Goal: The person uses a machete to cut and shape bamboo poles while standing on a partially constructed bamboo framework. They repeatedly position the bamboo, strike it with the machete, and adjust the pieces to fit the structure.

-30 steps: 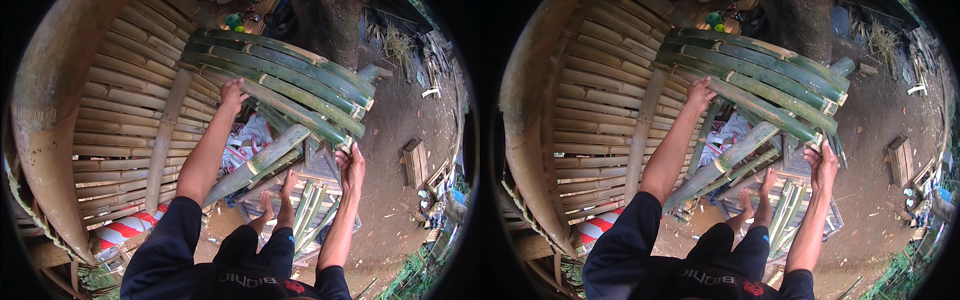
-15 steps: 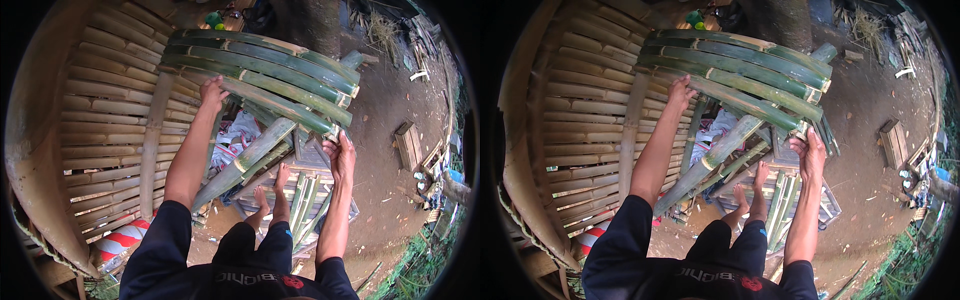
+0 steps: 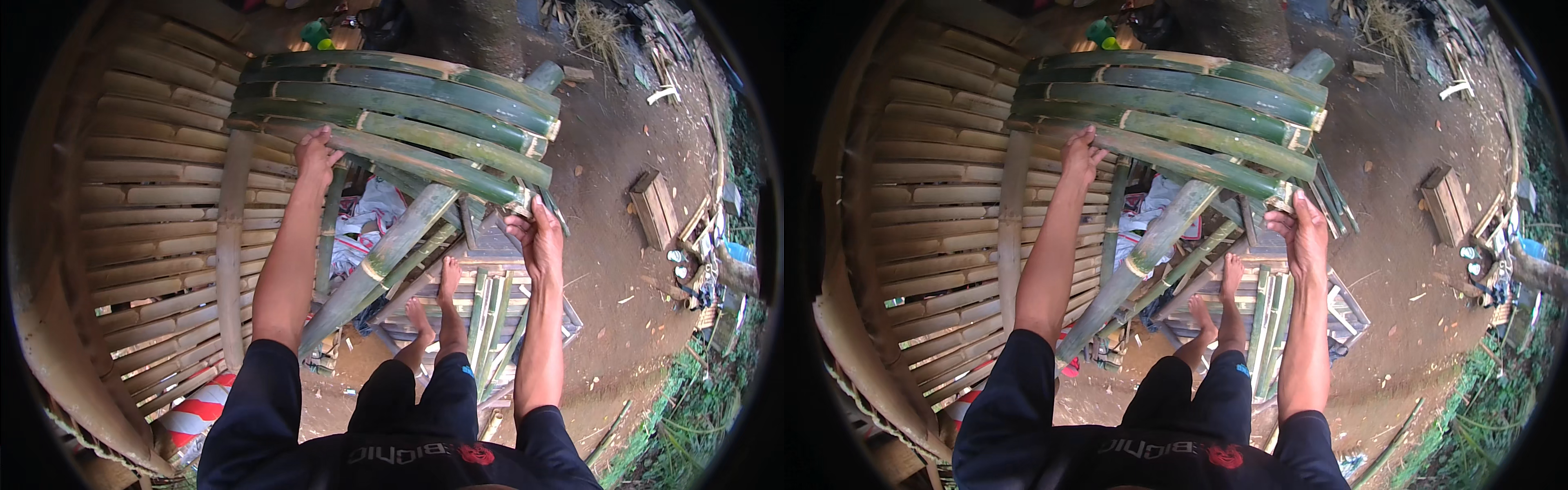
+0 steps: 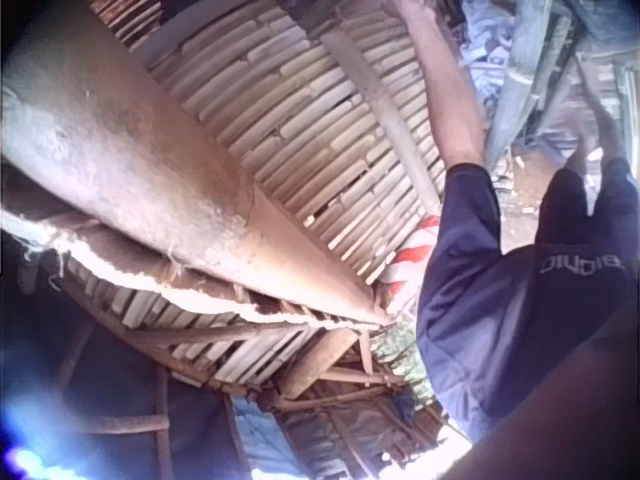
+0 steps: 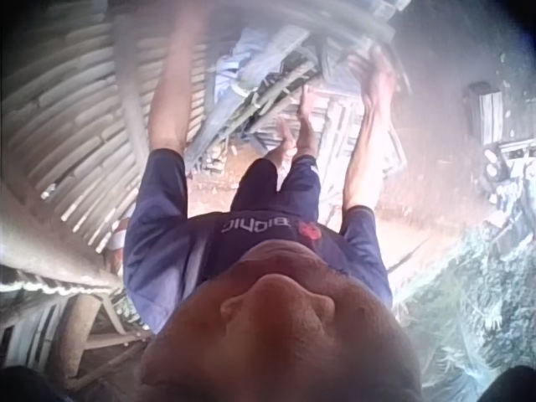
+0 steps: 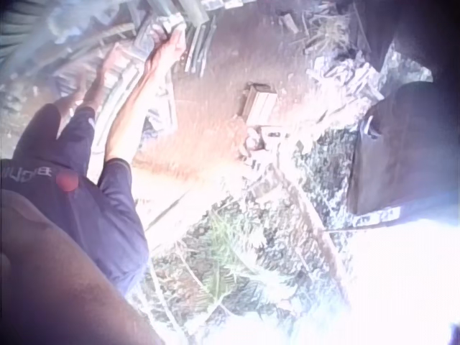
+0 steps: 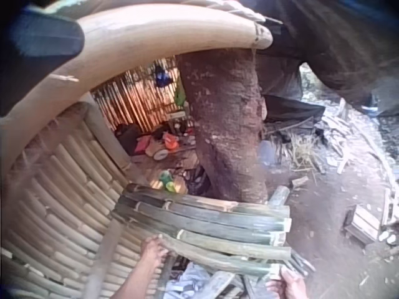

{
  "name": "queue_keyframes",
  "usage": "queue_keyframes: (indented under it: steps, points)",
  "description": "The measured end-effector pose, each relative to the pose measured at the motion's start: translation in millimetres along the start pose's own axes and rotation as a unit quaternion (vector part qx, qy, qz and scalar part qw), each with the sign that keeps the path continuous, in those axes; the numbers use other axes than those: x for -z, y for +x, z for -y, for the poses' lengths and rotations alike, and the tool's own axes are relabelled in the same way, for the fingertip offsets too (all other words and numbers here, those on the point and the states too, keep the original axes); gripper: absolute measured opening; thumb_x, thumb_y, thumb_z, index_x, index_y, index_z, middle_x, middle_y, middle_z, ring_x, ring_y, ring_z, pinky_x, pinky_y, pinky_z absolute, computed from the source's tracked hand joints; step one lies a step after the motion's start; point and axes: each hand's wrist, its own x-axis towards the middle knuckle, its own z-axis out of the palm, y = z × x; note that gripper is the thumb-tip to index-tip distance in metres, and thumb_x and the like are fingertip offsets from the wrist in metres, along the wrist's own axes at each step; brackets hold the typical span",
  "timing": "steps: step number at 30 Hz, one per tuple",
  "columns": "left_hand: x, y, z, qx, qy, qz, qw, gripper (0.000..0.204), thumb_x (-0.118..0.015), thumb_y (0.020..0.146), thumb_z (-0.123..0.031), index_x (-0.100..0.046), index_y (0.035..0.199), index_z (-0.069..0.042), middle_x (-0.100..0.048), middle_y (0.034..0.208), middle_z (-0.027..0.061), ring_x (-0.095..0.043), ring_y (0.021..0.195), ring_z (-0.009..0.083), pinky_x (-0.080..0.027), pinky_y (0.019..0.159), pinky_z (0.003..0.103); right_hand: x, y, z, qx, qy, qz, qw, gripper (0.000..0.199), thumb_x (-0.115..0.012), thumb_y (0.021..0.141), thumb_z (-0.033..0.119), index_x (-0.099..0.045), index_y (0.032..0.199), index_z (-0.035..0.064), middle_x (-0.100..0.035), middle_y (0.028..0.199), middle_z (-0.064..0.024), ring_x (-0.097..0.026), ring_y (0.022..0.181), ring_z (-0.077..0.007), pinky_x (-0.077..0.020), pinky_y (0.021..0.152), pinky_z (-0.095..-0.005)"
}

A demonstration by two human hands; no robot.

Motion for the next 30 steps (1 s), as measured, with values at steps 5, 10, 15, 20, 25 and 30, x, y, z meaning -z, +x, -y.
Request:
queue_keyframes:
  steps: [5, 10, 15, 20, 25, 30]
  points:
    - [-2.2, -3.6, -2.0, -0.002, -0.003, 0.006, 1.0, 0.03, -0.066, 0.092, -0.021, -0.055, 0.117, -0.008, -0.054, 0.123, 0.0096, -0.05, 0.117, 0.0334, -0.04, 0.101, 0.052, -0.4, 0.5, 1.5, -0.004, 0.0, -0.002, 1.0, 0.034, -0.055, 0.099, 0.03, -0.061, 0.111, -0.0022, -0.069, 0.092, -0.0114, -0.069, 0.071, -0.0193, -0.0572, 0.06, -0.0272]
    - [-0.1, 0.1, -0.2, -0.003, -0.002, 0.004, 1.0, 0.029, -0.066, 0.092, -0.02, -0.055, 0.116, -0.008, -0.055, 0.119, 0.0084, -0.052, 0.114, 0.0316, -0.044, 0.098, 0.051, 0.0, -0.4, 2.0, -0.001, 0.001, -0.006, 1.0, 0.034, -0.055, 0.099, 0.03, -0.061, 0.11, -0.0026, -0.069, 0.092, -0.0116, -0.069, 0.071, -0.0194, -0.0575, 0.06, -0.0278]
    - [3.0, 4.7, 1.8, -0.011, -0.001, 0.0, 1.0, 0.026, -0.066, 0.092, -0.019, -0.055, 0.114, -0.009, -0.055, 0.117, 0.0083, -0.053, 0.111, 0.0306, -0.047, 0.094, 0.05, -0.9, 1.3, 0.1, 0.001, -0.001, -0.007, 1.0, 0.036, -0.055, 0.099, 0.03, -0.06, 0.111, -0.0034, -0.068, 0.093, -0.0119, -0.069, 0.072, -0.0198, -0.0578, 0.06, -0.0285]
    - [0.4, 3.1, 3.5, -0.016, -0.005, -0.017, 1.0, 0.022, -0.067, 0.091, -0.018, -0.059, 0.109, -0.009, -0.055, 0.107, 0.0064, -0.051, 0.098, 0.0259, -0.051, 0.088, 0.051, 1.4, 2.8, -1.3, 0.001, -0.009, -0.01, 1.0, 0.035, -0.056, 0.099, 0.031, -0.06, 0.109, -0.0028, -0.068, 0.092, -0.0113, -0.069, 0.073, -0.0207, -0.0579, 0.061, -0.0285]
    - [1.0, 1.0, -0.4, -0.011, 0.003, -0.003, 1.0, 0.03, -0.065, 0.092, -0.02, -0.055, 0.117, -0.008, -0.054, 0.121, 0.0094, -0.05, 0.116, 0.0336, -0.044, 0.098, 0.054, -0.7, 2.8, -1.9, 0.003, -0.012, -0.014, 1.0, 0.035, -0.056, 0.099, 0.031, -0.06, 0.109, -0.0026, -0.068, 0.093, -0.0114, -0.069, 0.073, -0.021, -0.0579, 0.061, -0.0284]
    - [2.3, 2.3, 0.2, -0.01, 0.006, -0.002, 1.0, 0.032, -0.065, 0.092, -0.022, -0.054, 0.118, -0.006, -0.053, 0.123, 0.0112, -0.047, 0.121, 0.0359, -0.041, 0.102, 0.055, -0.4, 2.3, -1.9, 0.004, -0.008, -0.007, 1.0, 0.036, -0.056, 0.099, 0.031, -0.06, 0.11, -0.003, -0.068, 0.093, -0.0118, -0.07, 0.073, -0.0209, -0.0579, 0.06, -0.0279]
